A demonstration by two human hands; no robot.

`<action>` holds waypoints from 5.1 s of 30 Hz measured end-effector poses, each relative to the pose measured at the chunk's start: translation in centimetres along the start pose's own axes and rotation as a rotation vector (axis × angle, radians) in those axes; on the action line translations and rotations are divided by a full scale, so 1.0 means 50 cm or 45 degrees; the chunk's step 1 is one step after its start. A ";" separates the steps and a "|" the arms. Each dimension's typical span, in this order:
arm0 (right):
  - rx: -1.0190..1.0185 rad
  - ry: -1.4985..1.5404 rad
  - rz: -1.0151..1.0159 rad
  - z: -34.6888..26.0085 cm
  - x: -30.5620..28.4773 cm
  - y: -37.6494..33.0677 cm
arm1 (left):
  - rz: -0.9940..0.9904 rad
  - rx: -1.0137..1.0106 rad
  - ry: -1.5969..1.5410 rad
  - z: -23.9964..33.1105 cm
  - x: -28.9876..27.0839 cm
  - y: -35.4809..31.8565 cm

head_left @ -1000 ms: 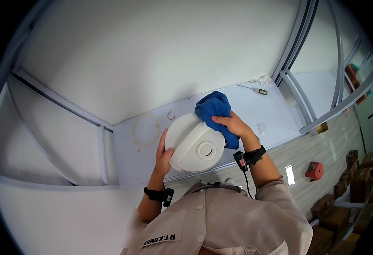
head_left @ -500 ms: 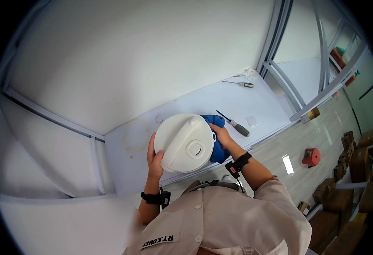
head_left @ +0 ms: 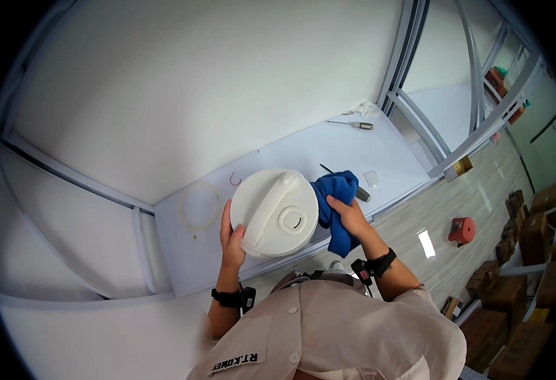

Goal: The person wipes a white circular light fixture cover with a blue cloth. They then use a screwdriver to tighten screws on the fixture's internal socket and secure the cover to the main body of the light.

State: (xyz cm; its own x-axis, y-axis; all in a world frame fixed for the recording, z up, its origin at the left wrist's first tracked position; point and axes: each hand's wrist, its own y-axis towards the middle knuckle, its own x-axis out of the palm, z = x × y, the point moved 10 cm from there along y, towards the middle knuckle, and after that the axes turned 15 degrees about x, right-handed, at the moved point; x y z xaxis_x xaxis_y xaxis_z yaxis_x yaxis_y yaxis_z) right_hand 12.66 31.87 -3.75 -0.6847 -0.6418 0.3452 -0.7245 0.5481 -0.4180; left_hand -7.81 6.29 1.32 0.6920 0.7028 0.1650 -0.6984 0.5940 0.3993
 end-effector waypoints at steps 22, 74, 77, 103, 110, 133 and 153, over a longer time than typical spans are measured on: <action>0.318 0.149 -0.173 0.062 0.098 0.145 | 0.285 0.243 0.234 0.015 -0.049 -0.041; -0.710 -0.706 -0.132 -0.082 0.255 -0.054 | 0.185 0.213 0.269 0.064 -0.053 0.015; -0.781 -0.645 -0.143 -0.125 0.272 -0.082 | 0.141 0.294 0.222 0.107 -0.032 0.031; -0.503 -0.083 -0.021 -0.300 -0.235 -0.159 | -0.490 0.323 0.945 0.112 0.466 0.115; -0.769 -0.873 0.285 -0.383 -0.405 -0.172 | -0.496 0.151 1.062 -0.043 0.641 0.120; -1.267 -1.769 0.324 -0.246 -0.531 -0.008 | -0.552 0.124 1.513 -0.309 0.699 0.009; -1.057 -1.791 0.146 -0.236 -0.572 0.034 | -0.574 -0.083 1.705 -0.411 0.760 0.101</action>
State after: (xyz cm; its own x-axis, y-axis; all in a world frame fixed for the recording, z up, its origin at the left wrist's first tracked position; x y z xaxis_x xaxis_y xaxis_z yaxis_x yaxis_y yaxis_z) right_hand 30.11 57.49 -4.42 -0.4648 -0.2799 -0.8400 -0.8373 0.4474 0.3142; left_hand 11.18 44.06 -8.94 0.1863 0.2632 -0.9466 -0.4993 0.8551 0.1395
